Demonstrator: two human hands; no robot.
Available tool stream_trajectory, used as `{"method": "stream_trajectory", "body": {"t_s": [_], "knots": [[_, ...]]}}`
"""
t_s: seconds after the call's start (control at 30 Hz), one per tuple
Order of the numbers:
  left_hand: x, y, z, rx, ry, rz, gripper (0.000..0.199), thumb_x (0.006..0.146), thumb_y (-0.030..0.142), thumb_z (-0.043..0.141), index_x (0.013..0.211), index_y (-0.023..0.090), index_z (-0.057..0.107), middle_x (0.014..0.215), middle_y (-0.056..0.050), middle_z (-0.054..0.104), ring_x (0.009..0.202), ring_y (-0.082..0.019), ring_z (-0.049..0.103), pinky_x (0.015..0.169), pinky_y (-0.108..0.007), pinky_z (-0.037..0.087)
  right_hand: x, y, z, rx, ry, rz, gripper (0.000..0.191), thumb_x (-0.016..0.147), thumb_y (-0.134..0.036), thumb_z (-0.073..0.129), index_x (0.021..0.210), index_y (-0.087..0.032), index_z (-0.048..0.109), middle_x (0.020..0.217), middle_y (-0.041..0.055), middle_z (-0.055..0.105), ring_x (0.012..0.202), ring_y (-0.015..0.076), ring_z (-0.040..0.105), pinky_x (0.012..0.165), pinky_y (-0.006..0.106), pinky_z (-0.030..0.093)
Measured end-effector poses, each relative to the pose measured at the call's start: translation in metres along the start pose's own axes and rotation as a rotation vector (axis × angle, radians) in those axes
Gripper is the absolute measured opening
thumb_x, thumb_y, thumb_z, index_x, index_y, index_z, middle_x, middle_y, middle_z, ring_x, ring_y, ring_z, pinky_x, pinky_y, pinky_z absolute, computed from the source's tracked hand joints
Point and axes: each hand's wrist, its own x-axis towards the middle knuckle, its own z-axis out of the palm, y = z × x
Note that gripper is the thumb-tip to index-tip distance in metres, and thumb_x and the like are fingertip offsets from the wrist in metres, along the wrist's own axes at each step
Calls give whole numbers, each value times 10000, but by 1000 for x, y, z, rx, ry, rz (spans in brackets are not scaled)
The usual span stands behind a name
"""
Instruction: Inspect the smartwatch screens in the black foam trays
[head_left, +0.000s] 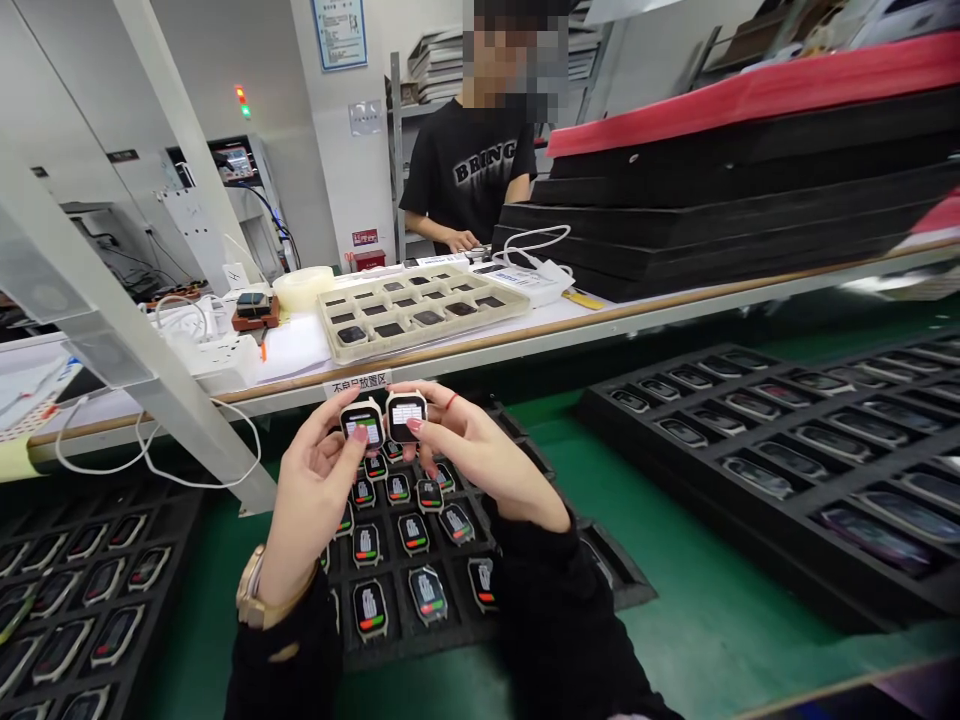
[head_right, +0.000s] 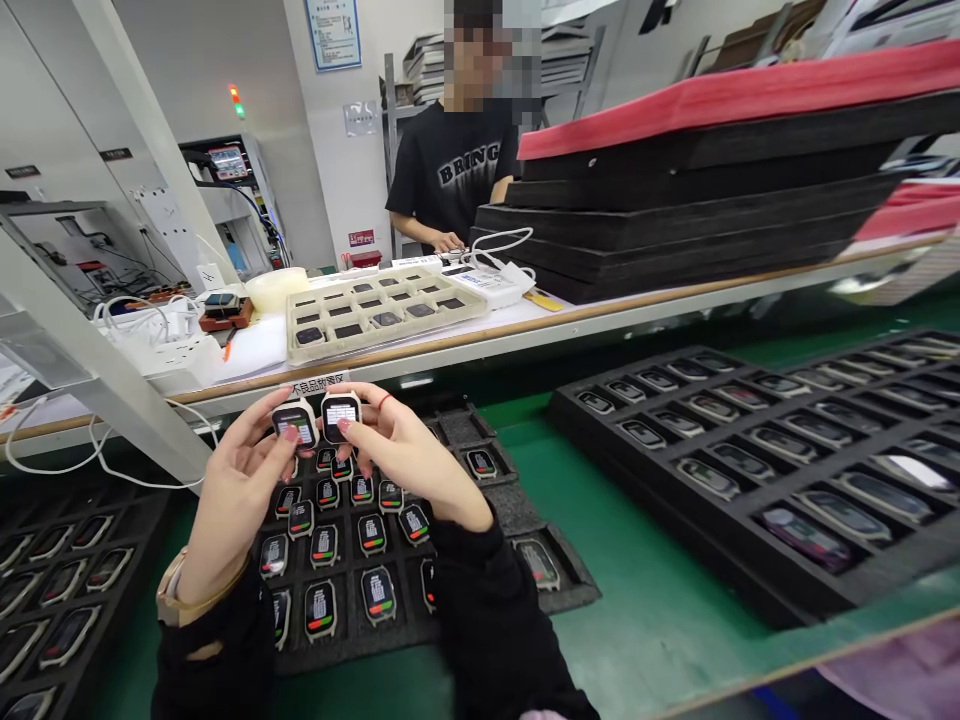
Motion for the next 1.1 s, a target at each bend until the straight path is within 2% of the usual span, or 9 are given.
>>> {"method": "stream_trajectory", "body": {"t_s": [0.1,0.27,0.37,0.5,0.6,0.77,0.87,1.0,1.1], "knots": [[-1,4,-1,42,15,-2,411,943,447,619,1313,271,658,921,-33,696,571,-104,538,556,-246,502,1,1,1,-10,8,-4,444,924,-377,678,1304,-177,564,836,19,632,624,122,579,487,199,464],[-3,7,0,-14,-40,4,454,911,367,671,1356,294,624,1172,-68,691,755,-143,651,627,-243,547,3,3,1,-10,46,-20,426,887,-374,709,1242,-170,589,815,13,627,583,110,567,454,183,427],[-4,7,1,-40,-58,-5,453,899,337,685,1347,304,629,1211,-63,686,818,-154,674,709,-256,583,4,3,1,-9,60,-23,418,881,-378,713,1223,-167,595,808,8,615,575,104,557,440,174,412],[-4,8,2,-47,-41,-7,468,880,331,709,1340,296,634,1229,-62,681,753,-132,655,757,-277,602,3,2,-1,-12,57,-11,435,895,-379,698,1259,-170,583,792,0,598,597,111,567,452,175,435],[-3,9,2,-38,-28,-8,484,874,333,717,1348,298,628,1241,-60,675,654,-97,605,759,-286,609,4,5,-2,-10,28,5,506,873,-359,733,1310,-174,557,861,25,628,672,131,604,463,169,464],[-2,7,2,-51,-42,-4,488,867,356,719,1344,296,631,1234,-72,673,752,-143,651,757,-299,610,3,8,-3,-32,17,2,471,872,-316,748,1288,-181,572,914,40,646,727,138,627,465,150,479],[-1,6,2,-26,-28,-10,490,867,372,714,1344,292,634,1233,-81,671,744,-146,648,729,-297,605,4,9,-4,-27,16,6,467,863,-317,755,1272,-183,576,940,48,657,735,141,642,462,149,480],[-1,5,1,2,-9,-31,525,851,406,729,1353,289,625,1214,-87,670,781,-164,660,626,-246,568,8,11,-5,5,35,-1,493,843,-421,772,1228,-174,589,898,41,654,667,135,640,427,154,456],[0,3,-2,-1,9,-69,589,837,431,741,1391,309,584,1209,-73,661,862,-176,665,640,-215,555,11,10,-6,39,48,-14,502,871,-570,711,1163,-171,624,869,39,659,590,114,616,407,156,437]]}}
